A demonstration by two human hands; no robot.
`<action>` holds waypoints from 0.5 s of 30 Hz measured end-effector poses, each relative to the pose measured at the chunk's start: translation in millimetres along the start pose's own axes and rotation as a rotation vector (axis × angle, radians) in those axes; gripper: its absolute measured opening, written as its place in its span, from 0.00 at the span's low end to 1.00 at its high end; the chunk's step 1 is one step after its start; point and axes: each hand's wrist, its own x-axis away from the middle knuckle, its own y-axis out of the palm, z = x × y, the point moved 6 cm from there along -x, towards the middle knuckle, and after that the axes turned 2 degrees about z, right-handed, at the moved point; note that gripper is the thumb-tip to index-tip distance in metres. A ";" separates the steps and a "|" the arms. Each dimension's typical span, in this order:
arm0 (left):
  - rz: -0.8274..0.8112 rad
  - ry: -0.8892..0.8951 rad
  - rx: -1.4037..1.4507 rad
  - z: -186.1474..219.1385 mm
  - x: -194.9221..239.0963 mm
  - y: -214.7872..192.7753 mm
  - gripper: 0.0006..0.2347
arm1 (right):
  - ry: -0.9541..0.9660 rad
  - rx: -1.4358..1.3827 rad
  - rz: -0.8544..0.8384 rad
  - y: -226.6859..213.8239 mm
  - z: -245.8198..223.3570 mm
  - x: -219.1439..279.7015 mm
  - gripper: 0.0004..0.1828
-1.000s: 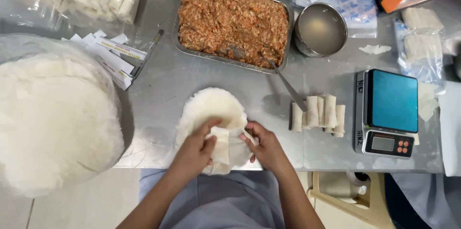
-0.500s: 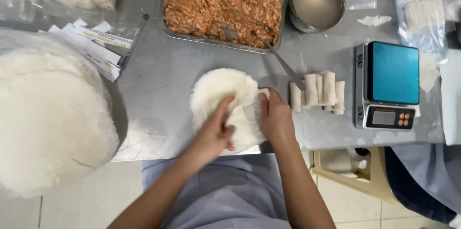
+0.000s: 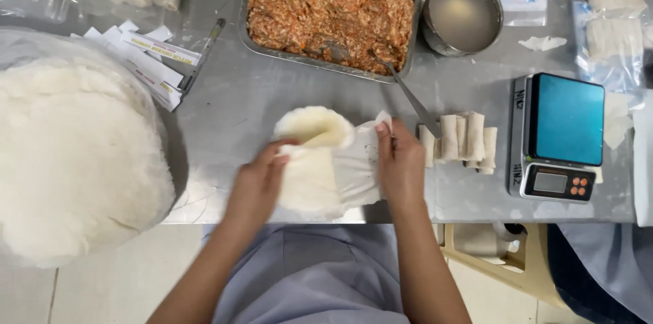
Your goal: The person is manually assembling spring rolls by placing meat filling on wrappers and rolling them tightly.
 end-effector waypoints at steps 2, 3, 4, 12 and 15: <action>0.013 0.012 0.107 -21.5 9.6 -43.6 0.13 | -0.034 -0.023 -0.029 -12.5 -14.8 -6.7 0.17; 0.018 0.010 0.104 -25.6 18.4 -72.4 0.13 | -0.037 -0.028 -0.034 -18.3 -26.6 -7.5 0.17; -0.004 -0.057 0.123 -33.1 28.8 -99.3 0.14 | 0.040 -0.081 -0.137 -18.5 -34.0 -6.7 0.15; 0.281 -0.344 -0.103 -124.3 70.0 -261.3 0.08 | 0.059 -0.049 -0.258 38.2 -4.0 4.8 0.24; 0.325 -0.242 -0.223 -146.0 76.5 -273.2 0.21 | 0.083 -0.026 -0.188 7.7 15.9 18.0 0.29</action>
